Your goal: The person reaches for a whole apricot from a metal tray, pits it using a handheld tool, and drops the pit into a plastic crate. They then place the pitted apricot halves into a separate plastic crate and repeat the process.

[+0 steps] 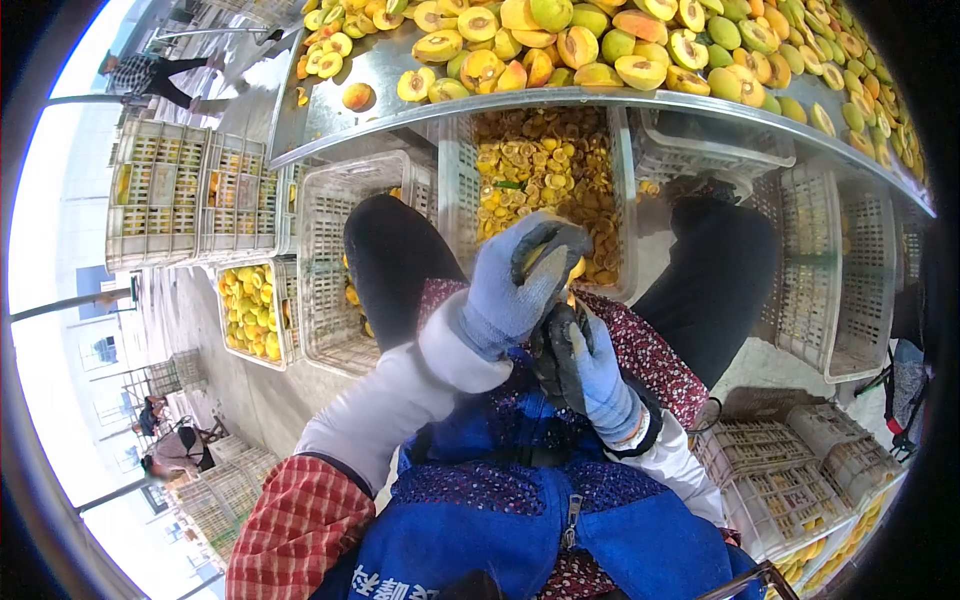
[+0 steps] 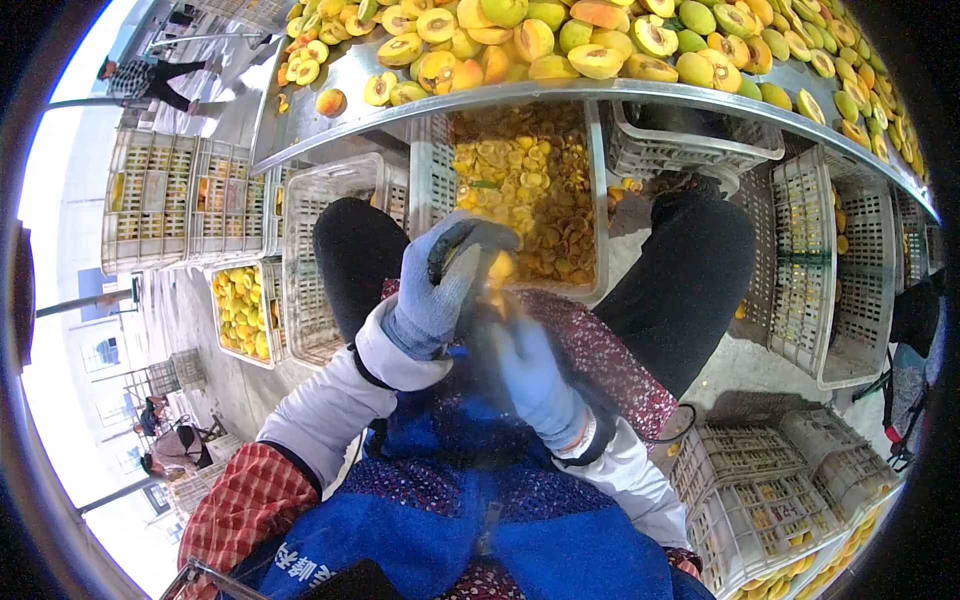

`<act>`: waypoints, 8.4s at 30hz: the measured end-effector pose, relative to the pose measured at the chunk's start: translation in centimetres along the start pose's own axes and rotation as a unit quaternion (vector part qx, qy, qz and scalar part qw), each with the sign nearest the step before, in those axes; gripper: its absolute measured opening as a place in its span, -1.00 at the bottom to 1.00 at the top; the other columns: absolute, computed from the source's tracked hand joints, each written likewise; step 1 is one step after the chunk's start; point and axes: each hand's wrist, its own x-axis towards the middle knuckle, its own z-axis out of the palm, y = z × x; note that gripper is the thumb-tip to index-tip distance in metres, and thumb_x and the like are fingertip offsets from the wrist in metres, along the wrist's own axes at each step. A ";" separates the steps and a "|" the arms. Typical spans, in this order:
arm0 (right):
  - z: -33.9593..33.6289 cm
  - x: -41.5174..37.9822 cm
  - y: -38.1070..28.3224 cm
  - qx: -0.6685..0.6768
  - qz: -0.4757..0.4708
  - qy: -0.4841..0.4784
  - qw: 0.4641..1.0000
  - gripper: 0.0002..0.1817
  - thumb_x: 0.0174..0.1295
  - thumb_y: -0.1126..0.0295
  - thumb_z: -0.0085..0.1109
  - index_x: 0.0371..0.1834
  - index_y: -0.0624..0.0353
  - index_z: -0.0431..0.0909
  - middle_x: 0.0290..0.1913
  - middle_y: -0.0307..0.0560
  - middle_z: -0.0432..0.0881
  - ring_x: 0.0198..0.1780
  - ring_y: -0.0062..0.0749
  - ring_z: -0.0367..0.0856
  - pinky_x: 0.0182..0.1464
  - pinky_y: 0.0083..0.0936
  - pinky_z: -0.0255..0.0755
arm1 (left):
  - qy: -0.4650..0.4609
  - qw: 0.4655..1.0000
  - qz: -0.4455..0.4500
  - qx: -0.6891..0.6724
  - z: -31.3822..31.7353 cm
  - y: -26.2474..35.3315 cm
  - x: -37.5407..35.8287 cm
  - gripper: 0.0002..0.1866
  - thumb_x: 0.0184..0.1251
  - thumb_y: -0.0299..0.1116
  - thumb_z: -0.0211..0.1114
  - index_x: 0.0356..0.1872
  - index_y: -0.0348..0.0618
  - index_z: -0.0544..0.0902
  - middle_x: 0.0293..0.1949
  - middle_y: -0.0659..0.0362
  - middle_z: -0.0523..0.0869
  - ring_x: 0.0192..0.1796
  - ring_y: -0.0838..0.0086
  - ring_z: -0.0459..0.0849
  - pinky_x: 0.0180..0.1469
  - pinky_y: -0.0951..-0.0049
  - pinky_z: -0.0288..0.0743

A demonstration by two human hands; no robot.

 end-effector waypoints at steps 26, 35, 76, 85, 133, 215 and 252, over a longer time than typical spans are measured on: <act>0.3 0.5 -4.7 0.371 0.242 -0.191 0.876 -0.68 0.29 0.01 -0.11 -0.32 0.03 0.32 -0.63 -0.28 0.32 -0.75 -0.62 0.22 -0.78 -0.69 0.08 | 0.009 0.983 0.119 0.139 -1.3 -2.1 -1.0 -0.79 0.21 -0.45 -0.01 -0.26 -0.31 0.56 -0.37 0.05 0.64 -0.34 0.35 0.64 -0.27 0.48 0.48; 0.5 0.5 -6.0 0.348 0.289 -0.203 0.869 -0.57 0.27 -0.15 -0.20 -0.55 -0.08 0.24 -0.71 -0.39 0.16 -0.76 -0.65 0.13 -0.81 -0.67 -0.01 | -0.111 0.974 0.124 0.157 -2.0 -2.6 0.2 -0.79 0.07 -0.57 0.10 -0.24 -0.27 0.56 -0.37 0.04 0.63 -0.31 0.23 0.65 -0.25 0.43 0.50; 0.8 -0.6 -5.5 0.304 0.318 -0.200 0.875 -0.61 0.23 -0.17 -0.11 -0.49 -0.14 0.26 -0.70 -0.45 0.15 -0.78 -0.73 0.04 -0.80 -0.76 -0.10 | -0.249 0.951 0.030 0.181 -3.2 -3.0 -0.2 -0.80 0.15 -0.46 0.14 -0.20 -0.29 0.56 -0.25 0.09 0.67 -0.17 0.40 0.64 -0.09 0.44 0.48; 1.1 -0.6 -5.3 0.378 0.325 -0.237 0.834 -0.63 0.29 -0.07 -0.16 -0.38 -0.01 0.34 -0.71 -0.40 0.17 -0.78 -0.71 0.08 -0.82 -0.76 -0.04 | -0.017 0.960 -0.078 -0.267 0.1 -4.8 -3.4 -0.84 0.30 -0.44 0.10 -0.26 -0.34 0.55 -0.37 0.16 0.61 -0.30 0.55 0.54 -0.22 0.58 0.43; -0.6 6.3 -5.3 0.250 0.122 0.030 0.960 -0.67 0.31 0.07 -0.08 -0.21 0.13 0.40 -0.63 -0.30 0.37 -0.71 -0.62 0.31 -0.71 -0.69 0.23 | 0.136 0.939 0.027 0.314 -15.1 -7.1 14.1 -0.52 -0.06 -0.44 0.38 -0.10 -0.28 0.37 -0.25 0.03 0.56 -0.20 0.37 0.57 -0.14 0.43 0.47; 0.5 1.4 -4.9 0.643 0.230 -0.369 0.630 -0.49 0.31 -0.14 -0.30 -0.24 0.10 0.43 -0.65 -0.37 0.28 -0.75 -0.73 0.19 -0.78 -0.79 0.10 | -0.003 0.843 -0.269 -0.466 0.2 -4.5 -1.2 -0.80 0.30 -0.33 0.04 -0.24 -0.24 0.55 -0.33 0.17 0.61 -0.29 0.51 0.56 -0.21 0.51 0.45; -0.2 3.4 -5.9 0.311 0.246 -0.051 0.917 -0.61 0.27 -0.07 -0.12 -0.27 0.04 0.39 -0.61 -0.32 0.35 -0.71 -0.62 0.25 -0.72 -0.69 0.16 | 0.170 0.766 -0.270 0.558 -23.4 -3.9 0.3 -0.41 0.12 0.12 0.14 0.08 -0.06 0.43 -0.08 -0.07 0.58 -0.03 0.05 0.54 0.00 0.16 0.38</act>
